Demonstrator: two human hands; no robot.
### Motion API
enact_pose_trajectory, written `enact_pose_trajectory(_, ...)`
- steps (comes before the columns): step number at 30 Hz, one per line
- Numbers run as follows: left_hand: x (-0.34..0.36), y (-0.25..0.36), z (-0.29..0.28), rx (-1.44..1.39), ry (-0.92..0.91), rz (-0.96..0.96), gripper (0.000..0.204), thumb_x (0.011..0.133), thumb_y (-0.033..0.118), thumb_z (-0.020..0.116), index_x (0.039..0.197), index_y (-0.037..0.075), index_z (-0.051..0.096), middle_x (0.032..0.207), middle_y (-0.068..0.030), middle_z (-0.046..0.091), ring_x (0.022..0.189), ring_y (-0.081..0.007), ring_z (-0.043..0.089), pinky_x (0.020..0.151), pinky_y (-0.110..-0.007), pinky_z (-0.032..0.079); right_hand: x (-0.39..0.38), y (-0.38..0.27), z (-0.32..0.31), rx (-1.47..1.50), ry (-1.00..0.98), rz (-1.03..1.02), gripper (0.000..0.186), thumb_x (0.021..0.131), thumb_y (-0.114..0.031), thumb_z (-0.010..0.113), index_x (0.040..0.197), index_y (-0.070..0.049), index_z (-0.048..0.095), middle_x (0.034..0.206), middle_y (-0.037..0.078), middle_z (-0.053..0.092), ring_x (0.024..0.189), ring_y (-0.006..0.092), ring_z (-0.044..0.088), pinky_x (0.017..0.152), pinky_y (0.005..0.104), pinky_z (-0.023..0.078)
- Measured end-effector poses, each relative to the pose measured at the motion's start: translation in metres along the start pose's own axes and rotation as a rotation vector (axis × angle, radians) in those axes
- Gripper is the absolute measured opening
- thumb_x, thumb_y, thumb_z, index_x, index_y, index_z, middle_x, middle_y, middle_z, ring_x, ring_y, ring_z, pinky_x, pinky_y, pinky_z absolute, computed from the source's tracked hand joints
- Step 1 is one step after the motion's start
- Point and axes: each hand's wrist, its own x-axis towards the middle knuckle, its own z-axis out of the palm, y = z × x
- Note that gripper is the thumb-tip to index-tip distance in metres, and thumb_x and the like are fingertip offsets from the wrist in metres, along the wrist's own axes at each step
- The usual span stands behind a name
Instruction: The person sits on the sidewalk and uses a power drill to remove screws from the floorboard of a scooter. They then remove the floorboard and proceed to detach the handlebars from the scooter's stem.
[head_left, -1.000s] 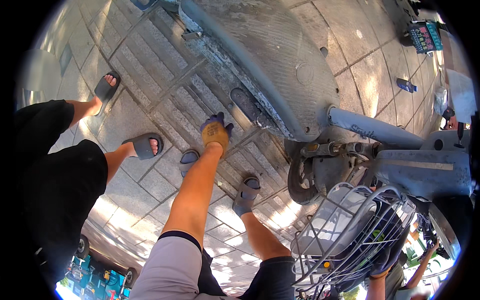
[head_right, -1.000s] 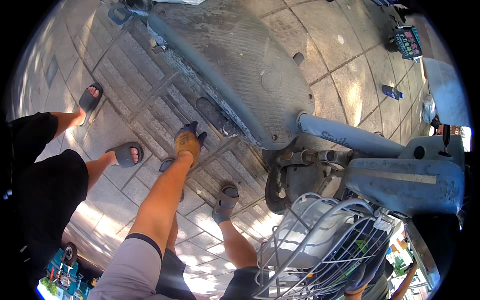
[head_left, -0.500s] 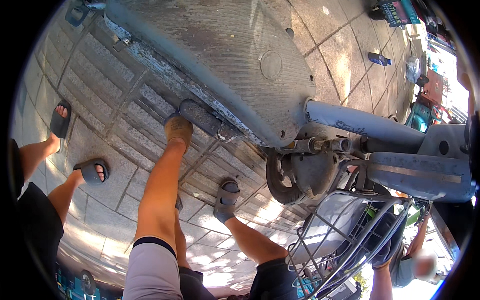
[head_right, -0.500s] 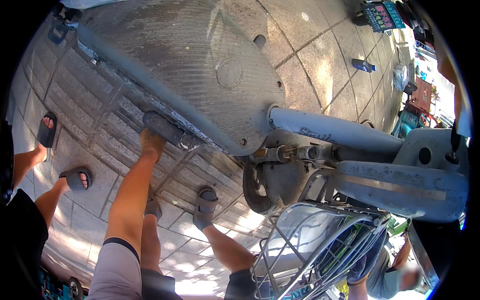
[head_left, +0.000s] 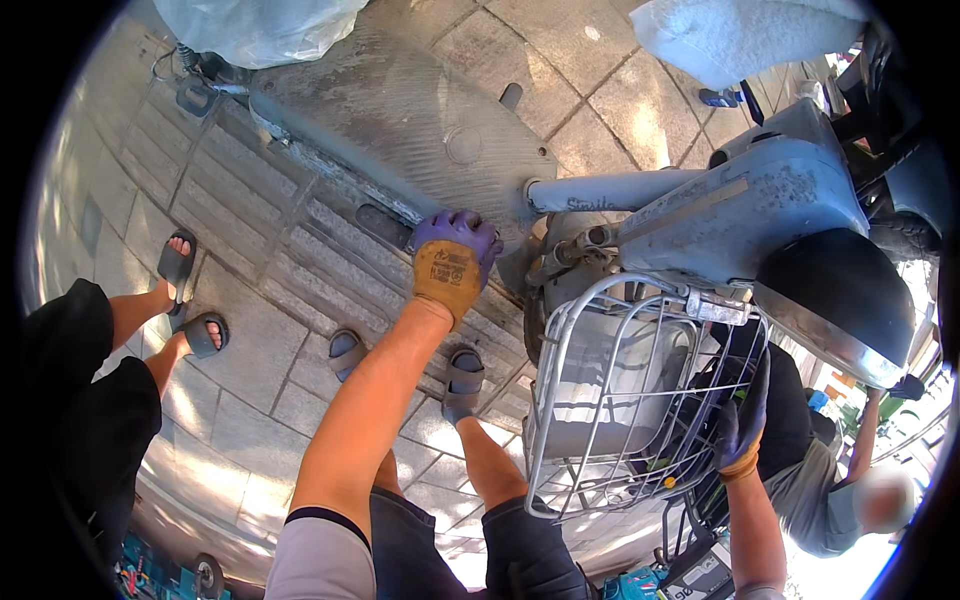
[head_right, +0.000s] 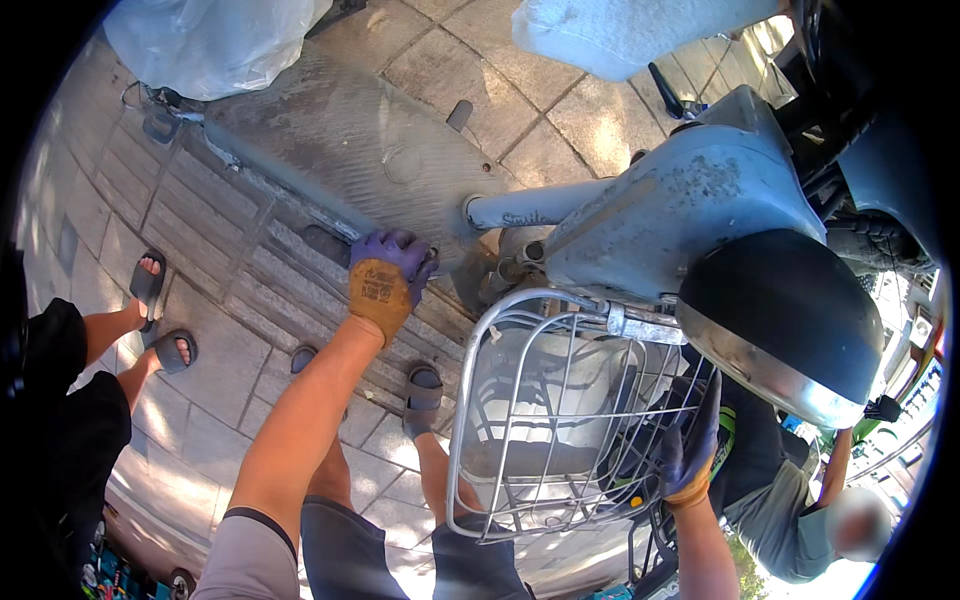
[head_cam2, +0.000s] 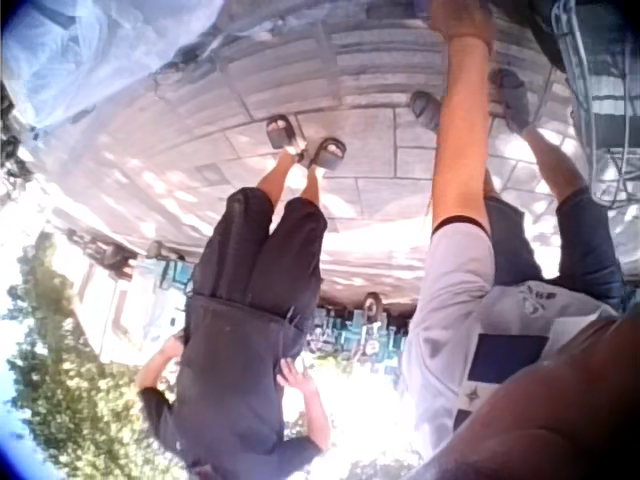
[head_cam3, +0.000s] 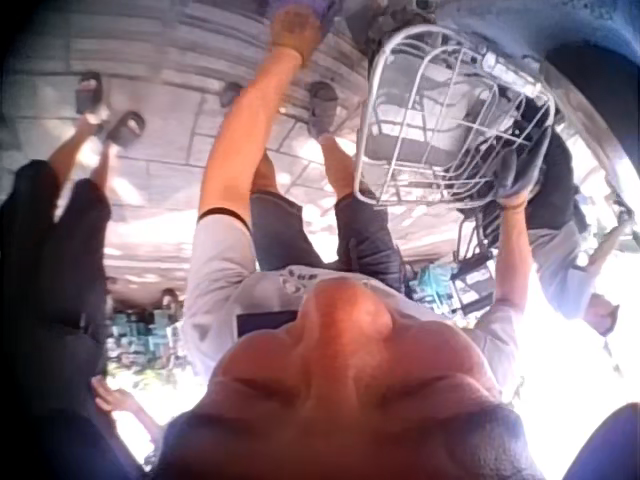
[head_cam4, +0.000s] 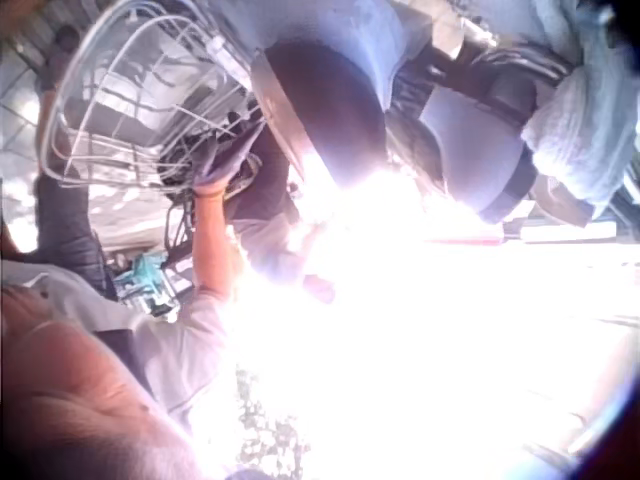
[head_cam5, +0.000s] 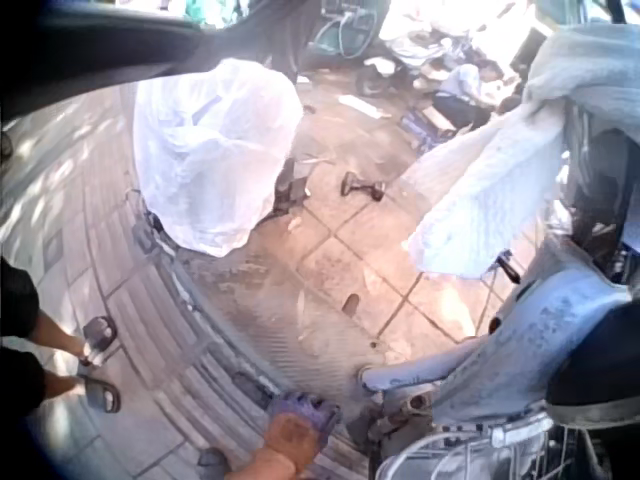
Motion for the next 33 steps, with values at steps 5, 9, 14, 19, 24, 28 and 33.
enact_pose_trajectory(5, 0.012, 0.007, 0.017, 0.182, -0.146, -0.003, 0.021, 0.088, 0.036, 0.073, 0.098, 0.018, 0.077, 0.11, -0.0039, 0.07, 0.105, -0.0282, 0.063, 0.089, -0.044, 0.048, -0.002, 0.002, -0.001, -0.067, 0.054, -0.034, 0.086, 0.098, -0.04, 0.057, 0.159, 0.01, 0.023, 0.141, 0.028, 0.054, 0.123, 0.0335, 0.059, 0.107, 0.0421, 0.045)
enact_pose_trajectory(9, 0.019, 0.015, 0.013, 0.262, -0.231, -0.018, 0.024, 0.089, 0.038, 0.072, 0.101, 0.018, 0.077, 0.114, -0.0047, 0.07, 0.107, -0.0287, 0.063, 0.091, -0.044, 0.047, 0.0, 0.007, -0.006, -0.12, 0.069, -0.112, 0.086, 0.097, -0.041, 0.058, 0.157, 0.012, 0.027, 0.139, 0.03, 0.054, 0.117, 0.0366, 0.062, 0.102, 0.044, 0.048)
enact_pose_trajectory(14, 0.026, 0.019, 0.009, 0.285, -0.289, 0.0, 0.027, 0.088, 0.04, 0.073, 0.102, 0.017, 0.077, 0.115, -0.0053, 0.07, 0.109, -0.0297, 0.062, 0.093, -0.045, 0.047, -0.001, 0.011, -0.006, -0.079, 0.075, -0.084, 0.087, 0.096, -0.041, 0.059, 0.157, 0.013, 0.026, 0.136, 0.031, 0.056, 0.116, 0.0376, 0.062, 0.102, 0.044, 0.048)
enact_pose_trajectory(19, 0.025, 0.005, 0.0, 0.192, -0.226, 0.104, 0.028, 0.089, 0.038, 0.072, 0.105, 0.015, 0.078, 0.114, -0.0085, 0.071, 0.109, -0.034, 0.064, 0.094, -0.046, 0.049, -0.002, 0.01, -0.009, -0.058, 0.068, -0.053, 0.087, 0.095, -0.04, 0.06, 0.156, 0.013, 0.027, 0.133, 0.031, 0.058, 0.115, 0.0382, 0.063, 0.102, 0.0447, 0.047)
enact_pose_trajectory(24, 0.044, -0.007, -0.005, -0.046, -0.311, -0.066, 0.028, 0.091, 0.036, 0.072, 0.106, 0.013, 0.078, 0.111, -0.0145, 0.072, 0.103, -0.039, 0.067, 0.091, -0.045, 0.053, -0.002, 0.012, -0.008, -0.079, 0.087, -0.101, 0.084, 0.095, -0.037, 0.06, 0.155, 0.013, 0.029, 0.132, 0.029, 0.059, 0.116, 0.0389, 0.062, 0.103, 0.0454, 0.047)
enact_pose_trajectory(28, 0.054, 0.004, 0.006, -0.072, -0.405, -0.087, 0.025, 0.091, 0.033, 0.071, 0.108, 0.015, 0.077, 0.112, -0.0145, 0.072, 0.106, -0.0384, 0.067, 0.091, -0.046, 0.054, -0.004, 0.015, -0.006, -0.083, 0.081, -0.067, 0.08, 0.095, -0.034, 0.06, 0.153, 0.013, 0.032, 0.135, 0.029, 0.058, 0.119, 0.0398, 0.061, 0.106, 0.0455, 0.044)
enact_pose_trajectory(33, 0.054, 0.019, 0.017, 0.167, -0.418, 0.125, 0.019, 0.091, 0.027, 0.069, 0.105, 0.016, 0.075, 0.11, -0.0131, 0.072, 0.101, -0.0371, 0.068, 0.087, -0.047, 0.054, -0.006, 0.011, -0.008, -0.055, 0.052, -0.014, 0.075, 0.095, -0.033, 0.06, 0.15, 0.012, 0.036, 0.14, 0.03, 0.055, 0.126, 0.0432, 0.056, 0.111, 0.0465, 0.04)
